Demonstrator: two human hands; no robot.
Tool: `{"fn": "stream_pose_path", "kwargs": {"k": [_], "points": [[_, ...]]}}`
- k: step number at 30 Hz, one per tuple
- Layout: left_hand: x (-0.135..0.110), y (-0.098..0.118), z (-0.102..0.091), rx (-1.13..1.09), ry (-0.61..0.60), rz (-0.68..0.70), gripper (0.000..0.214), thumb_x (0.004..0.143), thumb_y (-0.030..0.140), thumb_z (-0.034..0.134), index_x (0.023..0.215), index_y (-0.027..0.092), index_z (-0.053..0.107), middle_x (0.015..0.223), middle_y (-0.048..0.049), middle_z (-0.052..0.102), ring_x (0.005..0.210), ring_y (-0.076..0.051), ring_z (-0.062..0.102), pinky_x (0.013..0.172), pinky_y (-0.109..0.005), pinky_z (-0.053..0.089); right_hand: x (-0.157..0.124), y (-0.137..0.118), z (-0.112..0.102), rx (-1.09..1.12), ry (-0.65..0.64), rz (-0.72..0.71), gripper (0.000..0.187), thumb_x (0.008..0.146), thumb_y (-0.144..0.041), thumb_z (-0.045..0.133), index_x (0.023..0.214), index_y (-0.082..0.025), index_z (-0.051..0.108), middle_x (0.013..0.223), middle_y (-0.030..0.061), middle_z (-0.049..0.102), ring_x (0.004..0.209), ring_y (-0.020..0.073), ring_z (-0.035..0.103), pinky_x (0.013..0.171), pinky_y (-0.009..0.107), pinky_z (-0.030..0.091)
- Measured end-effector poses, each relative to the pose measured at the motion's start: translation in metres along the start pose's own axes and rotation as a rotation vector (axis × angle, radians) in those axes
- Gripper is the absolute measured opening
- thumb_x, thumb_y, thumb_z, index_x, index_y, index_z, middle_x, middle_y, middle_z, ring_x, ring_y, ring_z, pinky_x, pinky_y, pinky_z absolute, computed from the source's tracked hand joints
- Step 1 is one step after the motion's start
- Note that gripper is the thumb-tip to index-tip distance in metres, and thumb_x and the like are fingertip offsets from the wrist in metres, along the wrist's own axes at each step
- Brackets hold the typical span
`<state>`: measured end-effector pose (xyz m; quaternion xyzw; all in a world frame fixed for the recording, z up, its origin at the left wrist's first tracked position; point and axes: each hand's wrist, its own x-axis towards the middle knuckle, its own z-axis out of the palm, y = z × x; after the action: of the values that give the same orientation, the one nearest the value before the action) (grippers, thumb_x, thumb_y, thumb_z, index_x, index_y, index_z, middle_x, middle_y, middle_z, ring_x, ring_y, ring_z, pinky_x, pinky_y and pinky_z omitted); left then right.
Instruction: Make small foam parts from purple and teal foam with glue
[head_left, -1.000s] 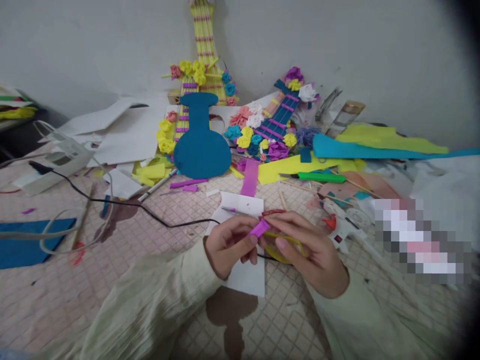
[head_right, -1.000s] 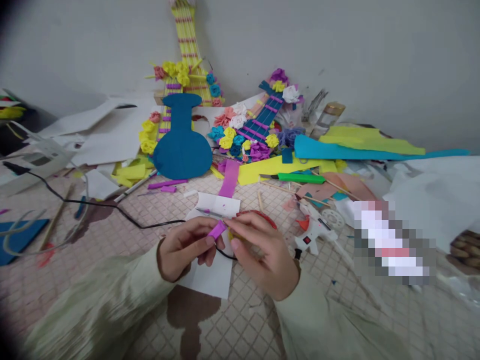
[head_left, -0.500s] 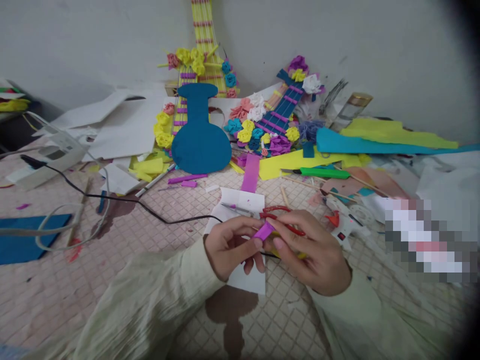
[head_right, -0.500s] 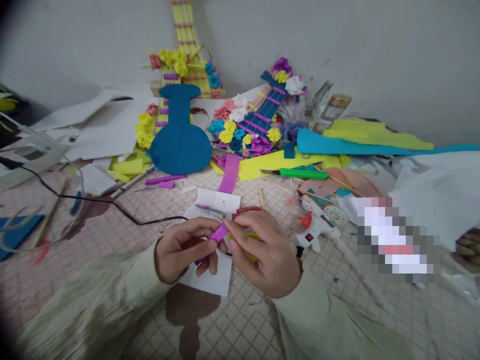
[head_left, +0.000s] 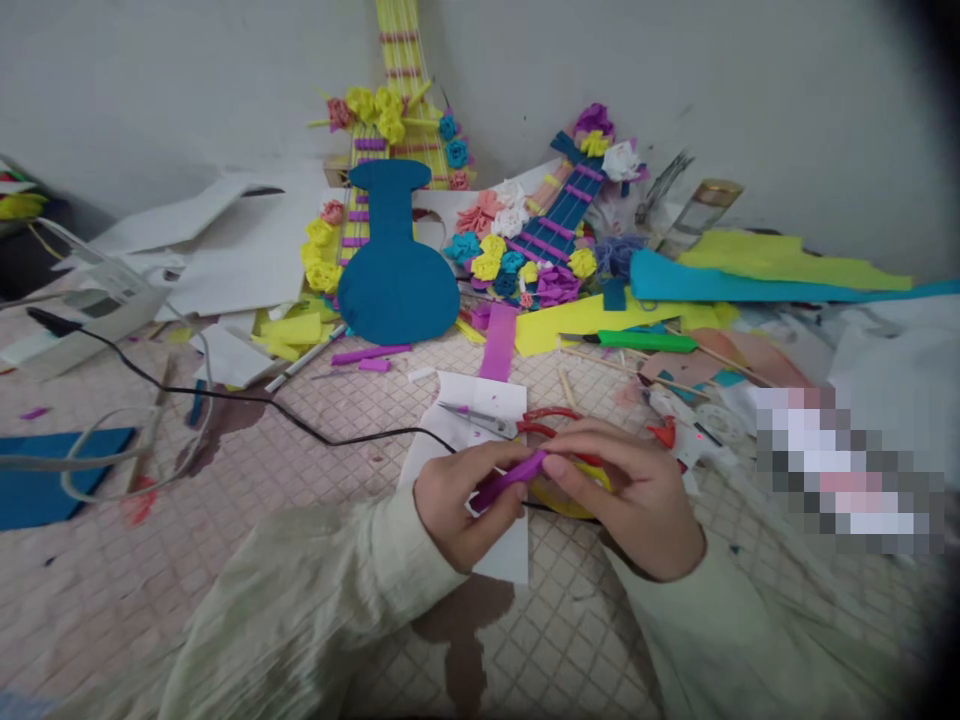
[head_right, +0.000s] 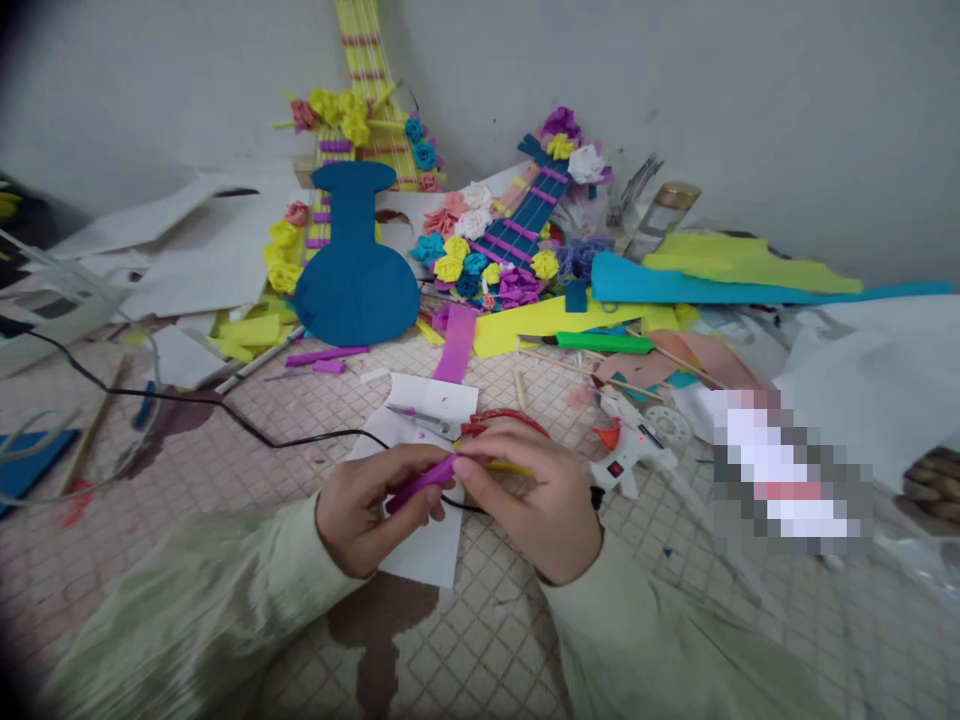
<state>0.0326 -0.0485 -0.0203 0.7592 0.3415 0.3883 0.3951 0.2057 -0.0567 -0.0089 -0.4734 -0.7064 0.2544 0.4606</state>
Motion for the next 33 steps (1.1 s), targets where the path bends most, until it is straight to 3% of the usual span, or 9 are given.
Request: {"fn": "stream_pose_path", "kwargs": {"k": [4, 10, 21, 29, 33], "points": [[0.0018, 0.0018, -0.0017, -0.070, -0.023, -0.058, 0.022, 0.078, 0.017, 0.048, 0.098, 0.010, 0.057, 0.069, -0.0071, 0.067, 0.051, -0.011, 0.060, 0.049, -0.021, 0.049, 0.0009, 0.0023, -0.0004, 0.054, -0.050, 0.050, 0.008, 0.077, -0.019, 0.056, 0.078, -0.020, 0.064, 0.076, 0.0009, 0.063, 0.072, 0.0122, 0.059, 0.064, 0.025, 0.048], [0.0021, 0.0012, -0.0012, -0.201, -0.004, -0.168, 0.027, 0.080, 0.020, 0.047, 0.101, 0.005, 0.055, 0.070, -0.0107, 0.067, 0.048, -0.012, 0.062, 0.044, -0.021, 0.050, 0.0007, 0.0020, 0.0015, 0.009, -0.025, 0.054, 0.007, 0.077, -0.020, 0.057, 0.077, -0.020, 0.064, 0.076, 0.0005, 0.063, 0.072, 0.0116, 0.059, 0.065, 0.025, 0.048], [0.0017, 0.0004, -0.0022, -0.135, 0.004, -0.184, 0.028, 0.078, 0.019, 0.050, 0.101, 0.006, 0.058, 0.069, -0.0089, 0.067, 0.050, -0.012, 0.062, 0.049, -0.021, 0.052, 0.0006, 0.0003, 0.0029, -0.128, 0.007, -0.026, 0.008, 0.076, -0.017, 0.056, 0.072, -0.016, 0.062, 0.070, 0.0014, 0.061, 0.066, 0.0122, 0.057, 0.060, 0.026, 0.046], [0.0028, 0.0002, -0.0033, -0.155, -0.001, -0.223, 0.029, 0.079, 0.021, 0.049, 0.099, 0.004, 0.059, 0.065, -0.0097, 0.067, 0.047, -0.012, 0.061, 0.045, -0.021, 0.050, -0.0001, 0.0022, 0.0002, -0.089, -0.019, 0.123, 0.009, 0.078, -0.022, 0.054, 0.073, -0.018, 0.060, 0.073, 0.0005, 0.063, 0.070, 0.0115, 0.057, 0.062, 0.023, 0.045], [0.0038, 0.0020, -0.0030, -0.174, -0.003, -0.227, 0.028, 0.078, 0.021, 0.049, 0.099, 0.005, 0.059, 0.064, -0.0093, 0.067, 0.047, -0.011, 0.060, 0.045, -0.020, 0.050, 0.0003, 0.0008, 0.0001, -0.059, -0.028, 0.123, 0.008, 0.077, -0.023, 0.056, 0.073, -0.018, 0.060, 0.073, 0.0012, 0.063, 0.070, 0.0119, 0.057, 0.064, 0.024, 0.046]]}}
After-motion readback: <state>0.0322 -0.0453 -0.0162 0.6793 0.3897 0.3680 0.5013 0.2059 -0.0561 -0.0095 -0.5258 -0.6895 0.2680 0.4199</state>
